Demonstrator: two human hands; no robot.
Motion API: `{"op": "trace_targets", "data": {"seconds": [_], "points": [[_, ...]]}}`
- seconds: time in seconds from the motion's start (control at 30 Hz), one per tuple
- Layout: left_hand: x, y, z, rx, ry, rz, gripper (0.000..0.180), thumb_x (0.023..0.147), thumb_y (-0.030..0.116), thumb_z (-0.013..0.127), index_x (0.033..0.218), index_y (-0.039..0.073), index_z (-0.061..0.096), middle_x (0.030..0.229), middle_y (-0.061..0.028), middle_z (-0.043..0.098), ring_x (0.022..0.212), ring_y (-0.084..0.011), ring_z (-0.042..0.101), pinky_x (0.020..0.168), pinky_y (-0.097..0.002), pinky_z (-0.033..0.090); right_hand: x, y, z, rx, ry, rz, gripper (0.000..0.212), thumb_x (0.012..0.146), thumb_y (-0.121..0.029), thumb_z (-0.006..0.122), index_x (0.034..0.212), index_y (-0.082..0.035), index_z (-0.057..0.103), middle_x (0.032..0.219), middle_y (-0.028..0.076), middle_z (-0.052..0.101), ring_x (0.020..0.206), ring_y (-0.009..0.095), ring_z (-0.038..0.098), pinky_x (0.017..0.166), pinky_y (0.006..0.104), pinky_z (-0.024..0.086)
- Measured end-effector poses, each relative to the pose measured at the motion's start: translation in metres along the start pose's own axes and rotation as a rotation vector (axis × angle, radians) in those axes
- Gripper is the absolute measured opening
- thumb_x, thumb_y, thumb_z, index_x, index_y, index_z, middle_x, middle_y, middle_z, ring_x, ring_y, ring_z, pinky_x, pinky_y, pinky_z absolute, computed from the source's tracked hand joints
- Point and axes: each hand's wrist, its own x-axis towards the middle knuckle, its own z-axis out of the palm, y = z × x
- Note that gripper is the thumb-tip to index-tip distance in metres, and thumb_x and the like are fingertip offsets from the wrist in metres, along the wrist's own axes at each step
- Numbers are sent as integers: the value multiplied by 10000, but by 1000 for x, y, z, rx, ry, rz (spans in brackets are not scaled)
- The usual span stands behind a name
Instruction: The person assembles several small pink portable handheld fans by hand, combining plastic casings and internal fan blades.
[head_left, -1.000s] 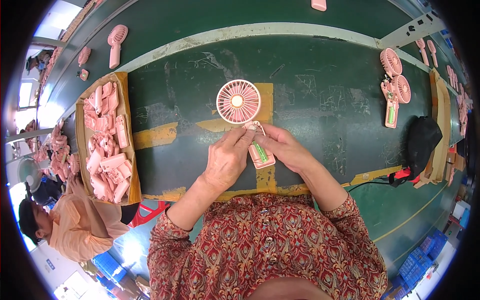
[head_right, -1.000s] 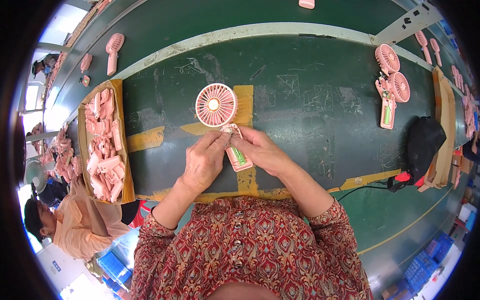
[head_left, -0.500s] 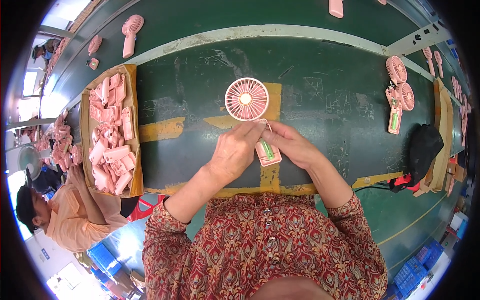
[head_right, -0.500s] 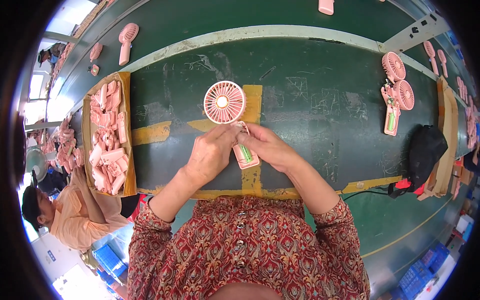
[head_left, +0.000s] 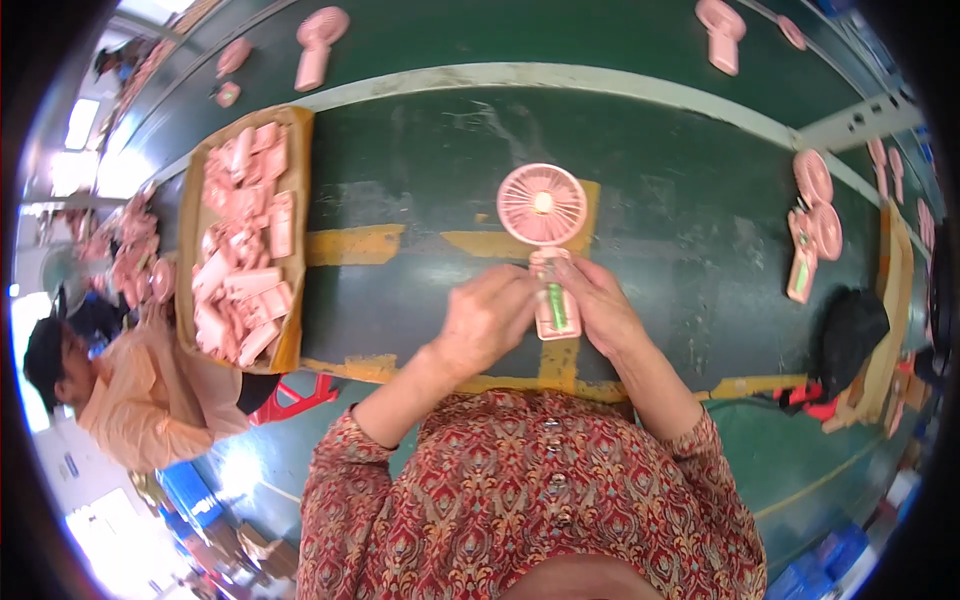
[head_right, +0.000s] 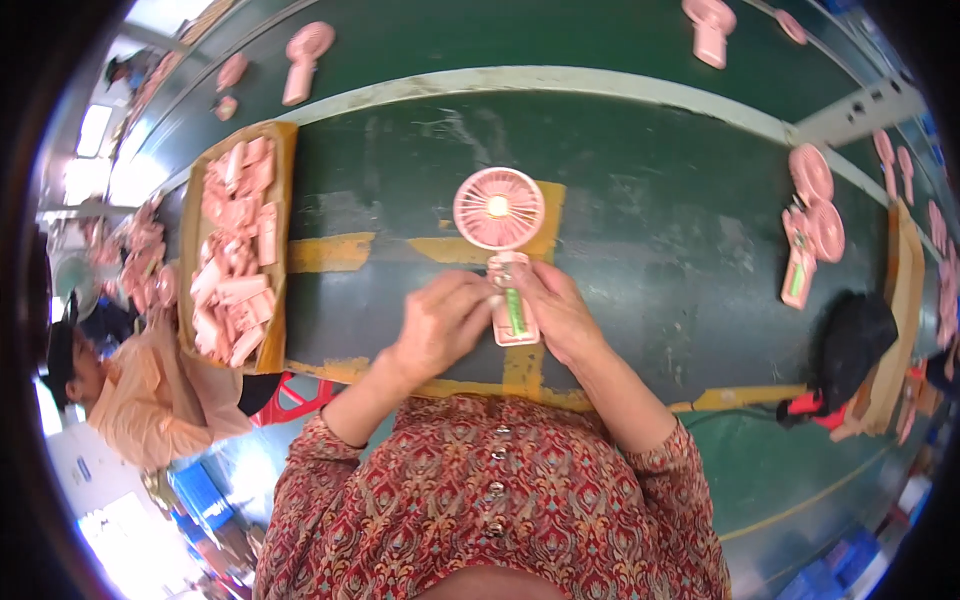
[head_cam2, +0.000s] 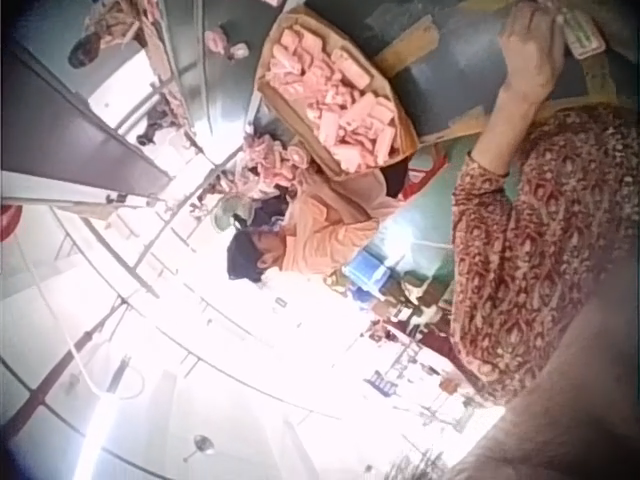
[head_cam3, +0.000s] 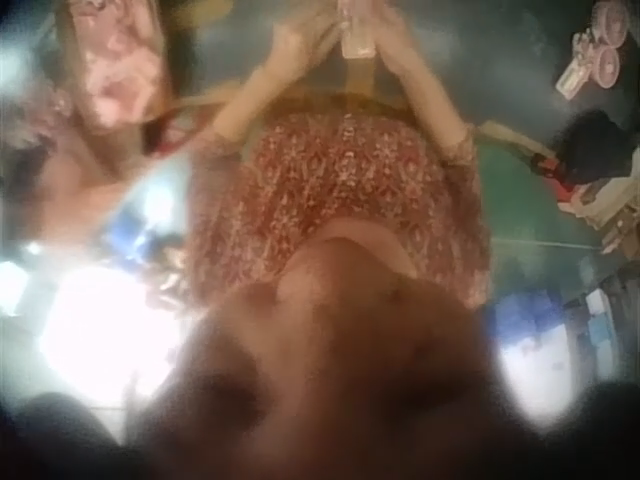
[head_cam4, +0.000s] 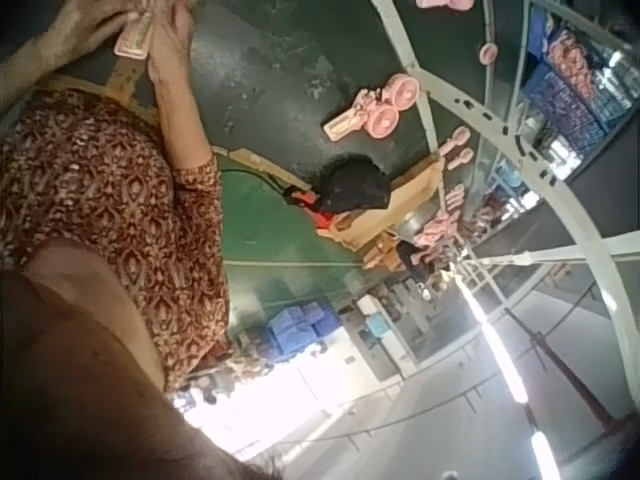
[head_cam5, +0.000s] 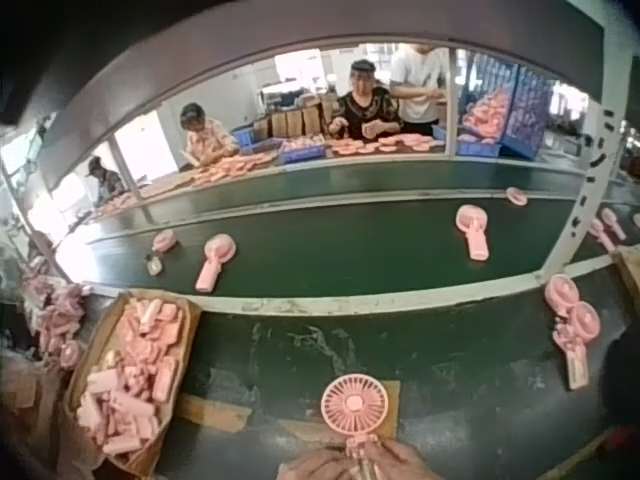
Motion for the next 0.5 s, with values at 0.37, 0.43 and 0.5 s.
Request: {"op": "trace_targets", "data": {"seconds": [0.37,0.43,0.5], "points": [[0,-8,-55,129,75,-155,139,744,34,627,882,43,630,862,-141,622,745,-327,606,653,-372,512,-11,4,0,23,66,-10,318,970,-198,440,1164,46,499,1060,164,612,951,224,621,819,318,520],[9,-48,-112,505,154,-204,148,758,59,607,901,48,640,843,-158,634,760,-328,618,670,-387,509,-13,1,1,27,81,-15,323,969,-201,441,1167,48,497,1064,166,611,955,226,620,820,319,521],[16,-88,-156,860,70,-671,202,796,172,604,943,40,642,868,-191,647,801,-352,630,712,-421,503,-14,0,1,24,87,-26,334,967,-208,446,1172,52,493,1069,167,610,958,227,620,820,317,521]]}}
